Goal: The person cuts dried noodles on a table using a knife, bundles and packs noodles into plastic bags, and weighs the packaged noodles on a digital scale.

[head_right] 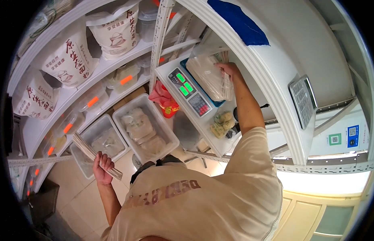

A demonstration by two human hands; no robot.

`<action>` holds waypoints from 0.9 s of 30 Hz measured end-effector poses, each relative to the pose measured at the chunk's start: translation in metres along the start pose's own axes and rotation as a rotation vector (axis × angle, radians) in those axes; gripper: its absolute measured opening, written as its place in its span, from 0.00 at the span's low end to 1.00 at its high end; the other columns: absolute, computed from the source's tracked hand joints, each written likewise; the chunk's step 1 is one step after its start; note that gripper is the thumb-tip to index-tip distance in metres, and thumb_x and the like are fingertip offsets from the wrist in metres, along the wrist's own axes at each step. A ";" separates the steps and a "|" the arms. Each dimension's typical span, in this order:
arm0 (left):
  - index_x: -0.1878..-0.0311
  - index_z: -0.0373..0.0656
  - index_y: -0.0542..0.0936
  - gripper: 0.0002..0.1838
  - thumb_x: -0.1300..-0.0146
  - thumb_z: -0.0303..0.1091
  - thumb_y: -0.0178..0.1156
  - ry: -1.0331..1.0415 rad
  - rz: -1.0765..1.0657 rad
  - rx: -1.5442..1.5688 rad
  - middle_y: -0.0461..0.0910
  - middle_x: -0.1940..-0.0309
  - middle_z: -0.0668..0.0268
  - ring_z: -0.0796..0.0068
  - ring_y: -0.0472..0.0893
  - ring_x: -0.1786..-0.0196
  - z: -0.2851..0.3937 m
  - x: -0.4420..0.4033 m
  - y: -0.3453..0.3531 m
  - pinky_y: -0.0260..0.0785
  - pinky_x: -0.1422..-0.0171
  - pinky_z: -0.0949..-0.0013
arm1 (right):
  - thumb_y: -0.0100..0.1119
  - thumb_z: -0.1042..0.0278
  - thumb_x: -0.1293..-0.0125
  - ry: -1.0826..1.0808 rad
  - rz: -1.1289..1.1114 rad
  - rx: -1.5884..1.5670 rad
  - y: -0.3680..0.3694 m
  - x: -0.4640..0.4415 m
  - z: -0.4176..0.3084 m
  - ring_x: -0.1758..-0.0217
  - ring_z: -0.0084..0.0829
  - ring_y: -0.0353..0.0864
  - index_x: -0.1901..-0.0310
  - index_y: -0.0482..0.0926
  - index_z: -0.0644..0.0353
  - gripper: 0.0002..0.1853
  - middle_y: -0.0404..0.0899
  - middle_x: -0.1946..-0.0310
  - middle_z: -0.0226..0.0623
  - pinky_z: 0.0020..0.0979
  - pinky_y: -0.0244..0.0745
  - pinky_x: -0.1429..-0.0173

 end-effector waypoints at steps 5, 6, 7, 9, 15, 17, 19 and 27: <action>0.65 0.49 0.66 0.11 0.21 0.37 0.48 -0.015 -0.020 -0.003 0.62 0.81 0.73 0.81 0.62 0.81 0.001 -0.003 0.002 0.62 0.73 0.74 | 0.76 0.57 0.43 -0.096 0.104 -0.248 0.001 0.010 0.012 0.80 0.26 0.73 0.79 0.79 0.58 0.18 0.76 0.81 0.31 0.32 0.69 0.73; 0.65 0.49 0.66 0.11 0.21 0.37 0.48 -0.011 -0.007 -0.002 0.62 0.81 0.73 0.81 0.62 0.81 0.001 -0.003 0.003 0.62 0.73 0.74 | 0.76 0.57 0.43 -0.091 0.092 -0.244 0.001 0.015 0.012 0.80 0.26 0.73 0.79 0.79 0.58 0.18 0.76 0.81 0.31 0.32 0.69 0.73; 0.64 0.49 0.67 0.11 0.21 0.37 0.48 -0.015 -0.008 0.006 0.62 0.81 0.73 0.81 0.62 0.81 0.001 -0.004 0.005 0.62 0.73 0.73 | 0.76 0.56 0.43 -0.107 0.077 -0.225 -0.002 0.020 0.010 0.80 0.27 0.74 0.79 0.79 0.58 0.19 0.77 0.80 0.31 0.32 0.70 0.72; 0.64 0.48 0.67 0.10 0.21 0.37 0.48 -0.018 -0.017 -0.002 0.63 0.81 0.73 0.81 0.62 0.81 0.003 -0.004 0.003 0.62 0.73 0.73 | 0.76 0.57 0.42 -0.119 0.081 -0.202 -0.004 0.028 0.008 0.77 0.28 0.77 0.79 0.79 0.61 0.19 0.79 0.79 0.33 0.33 0.73 0.71; 0.65 0.49 0.67 0.11 0.22 0.36 0.49 -0.026 -0.012 -0.007 0.63 0.81 0.73 0.81 0.63 0.81 0.006 -0.001 -0.002 0.62 0.73 0.74 | 0.74 0.57 0.41 -0.232 0.233 -0.142 -0.004 0.056 0.000 0.76 0.28 0.78 0.77 0.82 0.65 0.19 0.81 0.78 0.35 0.31 0.72 0.69; 0.65 0.49 0.67 0.11 0.22 0.36 0.49 -0.025 -0.009 -0.003 0.63 0.81 0.73 0.81 0.63 0.81 0.006 0.000 -0.003 0.62 0.73 0.74 | 0.74 0.57 0.41 -0.291 0.239 -0.222 -0.007 0.043 0.010 0.76 0.28 0.78 0.77 0.82 0.66 0.19 0.81 0.78 0.35 0.31 0.71 0.68; 0.65 0.49 0.66 0.11 0.22 0.36 0.49 -0.025 -0.006 0.000 0.63 0.81 0.73 0.81 0.63 0.81 0.007 0.001 -0.005 0.62 0.73 0.74 | 0.73 0.57 0.41 -0.348 0.246 -0.303 -0.008 0.041 0.014 0.76 0.27 0.78 0.77 0.83 0.66 0.19 0.82 0.78 0.35 0.31 0.71 0.68; 0.65 0.50 0.67 0.11 0.22 0.37 0.49 -0.033 0.007 0.003 0.62 0.81 0.74 0.81 0.63 0.81 0.007 0.002 -0.002 0.61 0.74 0.74 | 0.69 0.59 0.37 -0.584 0.354 -0.188 0.004 0.098 -0.007 0.73 0.23 0.78 0.73 0.85 0.61 0.14 0.83 0.77 0.29 0.28 0.73 0.64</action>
Point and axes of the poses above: each hand's wrist, its own x-axis away from the middle knuckle, its own y-axis out of the palm, z = x × y, the point moved 2 cm from there along -x, towards the middle knuckle
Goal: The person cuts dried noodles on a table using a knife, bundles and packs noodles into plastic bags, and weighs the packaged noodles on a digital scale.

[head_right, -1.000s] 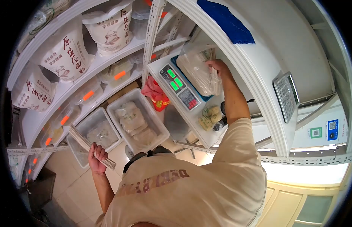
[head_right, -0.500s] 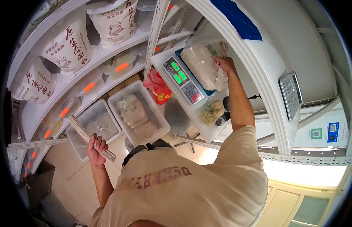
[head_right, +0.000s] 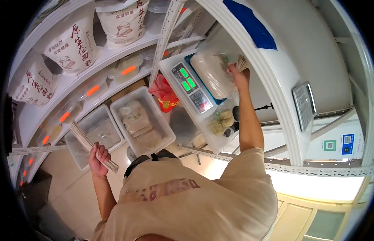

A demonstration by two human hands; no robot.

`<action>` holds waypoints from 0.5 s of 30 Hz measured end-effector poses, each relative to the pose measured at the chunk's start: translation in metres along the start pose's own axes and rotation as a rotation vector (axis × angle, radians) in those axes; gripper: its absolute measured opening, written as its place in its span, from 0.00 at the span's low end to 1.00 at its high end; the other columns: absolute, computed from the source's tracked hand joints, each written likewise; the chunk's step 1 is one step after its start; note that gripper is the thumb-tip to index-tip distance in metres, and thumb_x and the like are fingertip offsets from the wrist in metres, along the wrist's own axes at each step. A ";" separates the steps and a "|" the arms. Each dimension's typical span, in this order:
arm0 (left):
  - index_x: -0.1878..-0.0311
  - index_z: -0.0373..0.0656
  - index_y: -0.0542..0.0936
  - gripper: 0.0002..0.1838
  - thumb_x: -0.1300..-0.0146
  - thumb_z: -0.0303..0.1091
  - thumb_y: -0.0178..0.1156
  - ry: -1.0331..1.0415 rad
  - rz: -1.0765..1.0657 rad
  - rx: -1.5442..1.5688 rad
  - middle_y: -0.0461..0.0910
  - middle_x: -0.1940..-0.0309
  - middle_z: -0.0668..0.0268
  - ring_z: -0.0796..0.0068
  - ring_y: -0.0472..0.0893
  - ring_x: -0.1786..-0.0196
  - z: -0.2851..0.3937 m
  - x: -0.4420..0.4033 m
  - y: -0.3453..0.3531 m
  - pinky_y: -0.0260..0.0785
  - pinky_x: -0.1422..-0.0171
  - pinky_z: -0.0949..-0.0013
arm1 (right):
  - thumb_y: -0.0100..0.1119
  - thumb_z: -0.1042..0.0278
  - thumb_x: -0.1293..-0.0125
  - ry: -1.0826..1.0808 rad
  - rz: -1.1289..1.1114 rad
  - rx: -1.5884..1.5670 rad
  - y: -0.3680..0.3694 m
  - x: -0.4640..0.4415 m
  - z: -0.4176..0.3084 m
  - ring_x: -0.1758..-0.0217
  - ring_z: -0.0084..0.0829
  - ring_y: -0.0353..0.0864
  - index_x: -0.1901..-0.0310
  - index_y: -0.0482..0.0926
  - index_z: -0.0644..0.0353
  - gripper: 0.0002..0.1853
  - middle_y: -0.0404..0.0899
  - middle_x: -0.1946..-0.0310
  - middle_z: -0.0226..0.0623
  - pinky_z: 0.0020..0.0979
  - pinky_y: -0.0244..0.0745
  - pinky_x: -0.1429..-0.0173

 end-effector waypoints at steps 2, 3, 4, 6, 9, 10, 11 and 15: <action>0.65 0.50 0.67 0.11 0.22 0.37 0.48 -0.003 -0.004 -0.001 0.62 0.81 0.74 0.82 0.62 0.81 -0.001 -0.002 0.002 0.61 0.75 0.74 | 0.69 0.60 0.37 -0.098 0.030 0.063 0.000 0.013 -0.019 0.73 0.23 0.79 0.72 0.85 0.61 0.13 0.83 0.76 0.29 0.28 0.73 0.63; 0.64 0.49 0.66 0.11 0.21 0.37 0.48 0.004 0.007 -0.011 0.62 0.81 0.74 0.82 0.62 0.81 -0.001 -0.002 0.001 0.61 0.75 0.75 | 0.69 0.62 0.36 -0.189 0.045 0.113 0.001 0.018 -0.028 0.72 0.23 0.79 0.72 0.85 0.61 0.12 0.84 0.75 0.29 0.28 0.74 0.62; 0.64 0.50 0.67 0.10 0.22 0.37 0.49 0.000 -0.018 -0.027 0.62 0.81 0.75 0.82 0.62 0.81 -0.001 -0.003 0.001 0.61 0.74 0.74 | 0.69 0.65 0.36 -0.274 0.051 0.053 0.003 0.021 -0.032 0.71 0.23 0.79 0.72 0.84 0.63 0.11 0.84 0.75 0.29 0.28 0.74 0.62; 0.64 0.50 0.67 0.11 0.22 0.37 0.49 -0.001 -0.007 -0.029 0.62 0.81 0.75 0.82 0.62 0.81 -0.002 -0.004 0.004 0.61 0.74 0.74 | 0.69 0.67 0.35 -0.305 0.063 0.067 0.003 0.026 -0.039 0.71 0.22 0.79 0.72 0.83 0.63 0.10 0.83 0.75 0.29 0.28 0.74 0.61; 0.65 0.50 0.67 0.11 0.22 0.37 0.49 -0.015 0.013 -0.022 0.62 0.81 0.75 0.82 0.62 0.81 -0.004 -0.008 0.006 0.61 0.74 0.74 | 0.67 0.71 0.34 -0.349 0.040 -0.012 0.005 0.031 -0.055 0.69 0.22 0.79 0.71 0.82 0.63 0.09 0.82 0.75 0.29 0.27 0.74 0.60; 0.65 0.49 0.67 0.12 0.21 0.37 0.49 -0.029 0.018 -0.012 0.62 0.81 0.74 0.81 0.62 0.81 -0.004 -0.009 0.007 0.61 0.74 0.74 | 0.65 0.72 0.33 -0.363 0.008 -0.104 0.006 0.033 -0.062 0.68 0.21 0.79 0.71 0.81 0.63 0.09 0.82 0.74 0.30 0.27 0.74 0.59; 0.65 0.49 0.67 0.12 0.21 0.37 0.49 -0.027 0.025 -0.010 0.62 0.81 0.74 0.81 0.62 0.81 -0.004 -0.011 0.008 0.61 0.74 0.74 | 0.65 0.72 0.33 -0.360 0.001 -0.104 0.008 0.034 -0.070 0.68 0.21 0.79 0.71 0.81 0.63 0.09 0.82 0.74 0.30 0.27 0.74 0.59; 0.65 0.48 0.68 0.12 0.22 0.38 0.49 -0.050 -0.040 -0.010 0.62 0.81 0.73 0.81 0.62 0.81 -0.006 -0.022 0.007 0.60 0.73 0.73 | 0.62 0.75 0.31 -0.467 -0.101 -0.192 0.018 0.046 -0.105 0.68 0.21 0.78 0.71 0.78 0.64 0.09 0.80 0.73 0.30 0.27 0.75 0.59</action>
Point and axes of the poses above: each hand's wrist, its own x-axis away from the middle knuckle, its own y-axis out of the palm, z = x × y, the point moved 2 cm from there along -x, towards the middle knuckle
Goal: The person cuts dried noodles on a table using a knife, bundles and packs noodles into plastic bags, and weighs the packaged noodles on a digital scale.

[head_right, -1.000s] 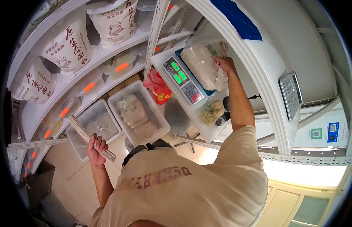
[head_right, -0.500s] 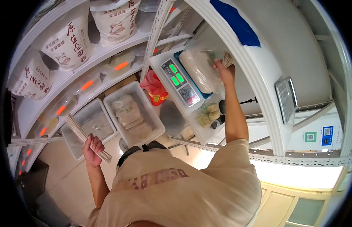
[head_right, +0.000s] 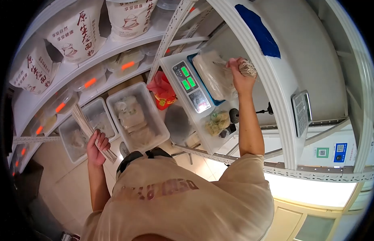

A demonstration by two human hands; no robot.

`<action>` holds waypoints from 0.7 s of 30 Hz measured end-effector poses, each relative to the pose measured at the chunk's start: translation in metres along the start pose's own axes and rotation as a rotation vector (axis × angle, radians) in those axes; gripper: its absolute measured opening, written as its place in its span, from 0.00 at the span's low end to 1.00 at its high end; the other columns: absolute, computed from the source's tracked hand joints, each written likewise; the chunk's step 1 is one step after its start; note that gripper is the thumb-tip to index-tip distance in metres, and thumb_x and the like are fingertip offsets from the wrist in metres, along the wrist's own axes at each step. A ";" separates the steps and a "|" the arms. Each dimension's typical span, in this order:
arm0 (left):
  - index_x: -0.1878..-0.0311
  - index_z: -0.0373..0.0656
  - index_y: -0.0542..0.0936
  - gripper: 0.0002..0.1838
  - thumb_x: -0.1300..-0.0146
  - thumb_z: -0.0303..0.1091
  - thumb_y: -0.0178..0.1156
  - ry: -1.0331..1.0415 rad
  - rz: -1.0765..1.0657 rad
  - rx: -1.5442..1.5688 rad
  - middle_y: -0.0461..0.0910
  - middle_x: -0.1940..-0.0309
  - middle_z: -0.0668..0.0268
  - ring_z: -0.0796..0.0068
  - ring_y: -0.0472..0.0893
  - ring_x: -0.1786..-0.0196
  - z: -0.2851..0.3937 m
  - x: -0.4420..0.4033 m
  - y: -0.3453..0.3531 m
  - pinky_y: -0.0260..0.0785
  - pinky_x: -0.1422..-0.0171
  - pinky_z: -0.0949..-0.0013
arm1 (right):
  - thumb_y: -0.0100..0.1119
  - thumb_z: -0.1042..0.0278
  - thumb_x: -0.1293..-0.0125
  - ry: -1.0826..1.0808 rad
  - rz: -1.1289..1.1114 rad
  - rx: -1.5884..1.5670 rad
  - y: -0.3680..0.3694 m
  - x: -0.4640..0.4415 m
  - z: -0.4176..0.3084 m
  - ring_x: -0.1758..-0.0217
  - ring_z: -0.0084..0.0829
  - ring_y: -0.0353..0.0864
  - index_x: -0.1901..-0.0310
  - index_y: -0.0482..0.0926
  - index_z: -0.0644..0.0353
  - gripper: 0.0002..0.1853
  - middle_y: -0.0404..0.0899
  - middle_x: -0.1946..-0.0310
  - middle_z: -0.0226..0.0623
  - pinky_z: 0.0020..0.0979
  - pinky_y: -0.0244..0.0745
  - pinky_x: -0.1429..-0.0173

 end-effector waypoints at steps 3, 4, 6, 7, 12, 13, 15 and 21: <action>0.65 0.48 0.70 0.12 0.22 0.39 0.49 -0.053 -0.032 0.000 0.63 0.80 0.73 0.81 0.63 0.80 0.000 -0.010 -0.002 0.60 0.73 0.72 | 0.62 0.75 0.30 0.019 -0.056 -0.041 0.019 0.007 -0.028 0.68 0.21 0.79 0.72 0.77 0.63 0.11 0.80 0.73 0.30 0.26 0.75 0.60; 0.65 0.48 0.70 0.13 0.22 0.39 0.49 -0.065 -0.035 -0.006 0.64 0.80 0.73 0.81 0.62 0.80 0.000 -0.014 0.000 0.60 0.73 0.72 | 0.63 0.73 0.30 0.083 -0.086 -0.078 0.028 0.011 -0.042 0.69 0.20 0.78 0.72 0.76 0.62 0.11 0.79 0.74 0.30 0.25 0.74 0.61; 0.66 0.47 0.70 0.13 0.22 0.40 0.50 -0.093 -0.058 -0.006 0.64 0.80 0.74 0.81 0.62 0.80 -0.001 -0.023 0.006 0.59 0.73 0.73 | 0.63 0.72 0.30 0.154 -0.122 -0.116 0.046 0.014 -0.060 0.70 0.20 0.77 0.73 0.75 0.62 0.12 0.78 0.75 0.30 0.24 0.73 0.62; 0.66 0.48 0.70 0.14 0.22 0.40 0.50 -0.107 -0.054 0.002 0.63 0.80 0.74 0.81 0.62 0.80 -0.002 -0.027 0.006 0.59 0.72 0.73 | 0.64 0.71 0.30 0.161 -0.189 -0.132 0.055 0.015 -0.066 0.71 0.19 0.77 0.73 0.75 0.61 0.13 0.78 0.75 0.30 0.23 0.72 0.64; 0.67 0.50 0.70 0.14 0.22 0.41 0.51 -0.176 -0.082 0.014 0.64 0.80 0.75 0.81 0.63 0.79 -0.018 -0.050 0.005 0.60 0.71 0.73 | 0.64 0.70 0.31 0.164 -0.196 -0.377 0.079 0.017 -0.096 0.75 0.22 0.74 0.77 0.70 0.56 0.16 0.76 0.78 0.31 0.25 0.68 0.67; 0.67 0.50 0.70 0.14 0.22 0.41 0.52 -0.198 -0.099 0.027 0.64 0.80 0.75 0.81 0.63 0.79 -0.022 -0.054 0.004 0.60 0.71 0.73 | 0.64 0.69 0.32 0.160 -0.144 -0.362 0.079 0.018 -0.102 0.77 0.23 0.71 0.78 0.68 0.55 0.17 0.74 0.78 0.32 0.25 0.67 0.66; 0.67 0.50 0.70 0.14 0.22 0.41 0.51 -0.230 -0.089 0.044 0.64 0.80 0.75 0.81 0.63 0.79 -0.031 -0.060 0.003 0.61 0.70 0.73 | 0.64 0.69 0.32 0.137 -0.151 -0.348 0.074 0.021 -0.108 0.77 0.23 0.70 0.78 0.68 0.55 0.18 0.74 0.79 0.32 0.25 0.67 0.66; 0.54 0.43 0.80 0.10 0.27 0.39 0.59 -0.368 -0.033 -0.063 0.81 0.68 0.65 0.66 0.81 0.66 -0.059 -0.086 0.004 0.76 0.54 0.67 | 0.65 0.69 0.35 0.313 -0.231 -0.385 0.072 0.038 -0.141 0.84 0.24 0.65 0.77 0.69 0.56 0.16 0.68 0.83 0.31 0.29 0.70 0.68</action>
Point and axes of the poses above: each hand's wrist, its own x-axis away from the middle knuckle, its own y-axis out of the palm, z = x × y, the point moved 2 cm from there along -x, towards the middle knuckle
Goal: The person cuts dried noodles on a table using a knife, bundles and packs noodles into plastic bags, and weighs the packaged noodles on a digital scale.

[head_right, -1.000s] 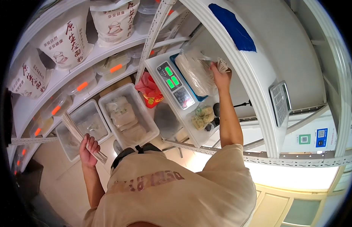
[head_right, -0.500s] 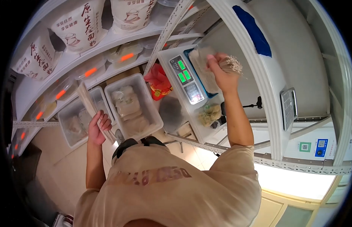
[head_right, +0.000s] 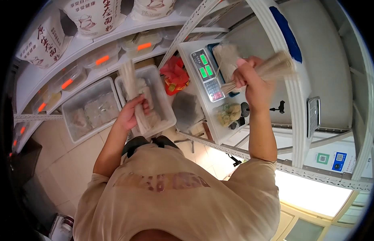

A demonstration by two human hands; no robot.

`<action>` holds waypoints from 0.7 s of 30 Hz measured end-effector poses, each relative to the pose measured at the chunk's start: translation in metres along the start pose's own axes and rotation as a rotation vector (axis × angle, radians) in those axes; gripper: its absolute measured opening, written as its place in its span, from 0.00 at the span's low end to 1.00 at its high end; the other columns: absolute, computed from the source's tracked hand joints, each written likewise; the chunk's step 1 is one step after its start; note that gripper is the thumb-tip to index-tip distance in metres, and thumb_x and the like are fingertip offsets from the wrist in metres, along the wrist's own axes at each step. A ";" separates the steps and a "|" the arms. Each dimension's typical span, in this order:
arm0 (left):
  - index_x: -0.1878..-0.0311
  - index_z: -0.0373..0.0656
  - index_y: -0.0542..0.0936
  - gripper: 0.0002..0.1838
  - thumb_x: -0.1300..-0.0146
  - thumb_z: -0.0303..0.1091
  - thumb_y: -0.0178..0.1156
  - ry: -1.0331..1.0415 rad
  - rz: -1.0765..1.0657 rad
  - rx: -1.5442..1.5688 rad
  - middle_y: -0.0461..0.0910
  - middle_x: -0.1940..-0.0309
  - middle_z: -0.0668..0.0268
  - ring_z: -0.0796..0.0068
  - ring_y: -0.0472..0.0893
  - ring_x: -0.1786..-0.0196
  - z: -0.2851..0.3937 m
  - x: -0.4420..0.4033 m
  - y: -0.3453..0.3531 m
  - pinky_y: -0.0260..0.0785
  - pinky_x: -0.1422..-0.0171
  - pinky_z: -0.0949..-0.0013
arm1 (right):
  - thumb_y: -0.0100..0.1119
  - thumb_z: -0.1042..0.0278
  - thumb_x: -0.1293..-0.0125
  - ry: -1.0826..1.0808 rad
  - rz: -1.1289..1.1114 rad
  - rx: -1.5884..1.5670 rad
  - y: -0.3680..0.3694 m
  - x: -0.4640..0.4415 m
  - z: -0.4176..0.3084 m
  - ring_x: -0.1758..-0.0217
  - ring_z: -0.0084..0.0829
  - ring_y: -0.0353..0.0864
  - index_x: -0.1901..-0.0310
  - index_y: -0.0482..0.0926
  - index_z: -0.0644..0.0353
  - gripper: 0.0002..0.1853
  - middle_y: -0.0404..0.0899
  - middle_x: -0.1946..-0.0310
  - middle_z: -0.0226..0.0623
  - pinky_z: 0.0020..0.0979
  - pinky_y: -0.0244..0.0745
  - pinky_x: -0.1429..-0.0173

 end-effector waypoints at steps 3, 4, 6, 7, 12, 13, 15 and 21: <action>0.47 0.40 0.80 0.15 0.27 0.41 0.60 -0.005 -0.021 -0.107 0.85 0.57 0.60 0.60 0.85 0.56 -0.008 -0.017 0.040 0.79 0.47 0.64 | 0.64 0.69 0.35 0.443 -0.035 -0.142 0.026 0.001 0.047 0.83 0.25 0.67 0.74 0.72 0.57 0.12 0.67 0.83 0.28 0.30 0.71 0.68; 0.47 0.40 0.80 0.15 0.27 0.41 0.60 -0.011 -0.020 -0.116 0.85 0.57 0.60 0.60 0.85 0.56 -0.013 -0.023 0.046 0.79 0.47 0.64 | 0.64 0.69 0.35 0.593 -0.064 -0.226 0.036 0.001 0.079 0.82 0.25 0.67 0.72 0.73 0.57 0.10 0.67 0.82 0.27 0.30 0.71 0.68; 0.41 0.38 0.78 0.21 0.27 0.44 0.61 -0.019 -0.086 -0.081 0.84 0.48 0.58 0.61 0.85 0.49 -0.025 -0.039 0.046 0.80 0.47 0.63 | 0.64 0.68 0.34 0.828 -0.111 -0.380 0.057 0.008 0.166 0.80 0.25 0.67 0.68 0.76 0.56 0.08 0.67 0.81 0.25 0.30 0.71 0.69; 0.41 0.38 0.78 0.21 0.27 0.44 0.61 -0.023 -0.092 -0.087 0.84 0.48 0.58 0.61 0.85 0.49 -0.029 -0.045 0.038 0.80 0.47 0.63 | 0.65 0.67 0.34 0.915 -0.131 -0.452 0.069 0.015 0.204 0.79 0.25 0.67 0.67 0.76 0.56 0.07 0.66 0.80 0.24 0.30 0.71 0.69; 0.39 0.42 0.76 0.22 0.26 0.47 0.60 0.027 0.093 -0.272 0.83 0.50 0.64 0.70 0.83 0.50 -0.038 -0.041 0.005 0.80 0.48 0.63 | 0.66 0.67 0.33 1.012 0.033 -0.461 0.124 0.027 0.269 0.79 0.25 0.68 0.67 0.77 0.57 0.08 0.68 0.80 0.27 0.29 0.69 0.72; 0.39 0.42 0.76 0.22 0.26 0.47 0.60 0.024 0.098 -0.275 0.83 0.50 0.64 0.70 0.83 0.50 -0.036 -0.038 0.003 0.80 0.48 0.63 | 0.66 0.67 0.33 1.015 0.034 -0.467 0.132 0.030 0.280 0.79 0.25 0.68 0.67 0.77 0.57 0.08 0.68 0.80 0.27 0.29 0.69 0.72; 0.41 0.41 0.77 0.23 0.28 0.49 0.63 0.091 0.199 -0.339 0.83 0.56 0.67 0.72 0.83 0.58 -0.031 -0.030 -0.003 0.78 0.55 0.65 | 0.68 0.67 0.34 0.974 0.027 -0.492 0.149 0.033 0.296 0.78 0.26 0.71 0.67 0.76 0.58 0.10 0.70 0.79 0.29 0.30 0.71 0.75; 0.40 0.44 0.77 0.24 0.26 0.53 0.59 0.145 0.309 -0.448 0.82 0.52 0.69 0.75 0.81 0.52 -0.021 -0.028 -0.028 0.76 0.49 0.66 | 0.67 0.64 0.35 0.991 0.034 -0.411 0.192 0.040 0.279 0.75 0.29 0.78 0.65 0.75 0.59 0.11 0.72 0.75 0.30 0.38 0.77 0.74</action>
Point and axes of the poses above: each hand's wrist, its own x-axis away from the middle knuckle, its own y-axis out of the palm, z = x × y, the point moved 2 cm from there along -x, towards the middle knuckle
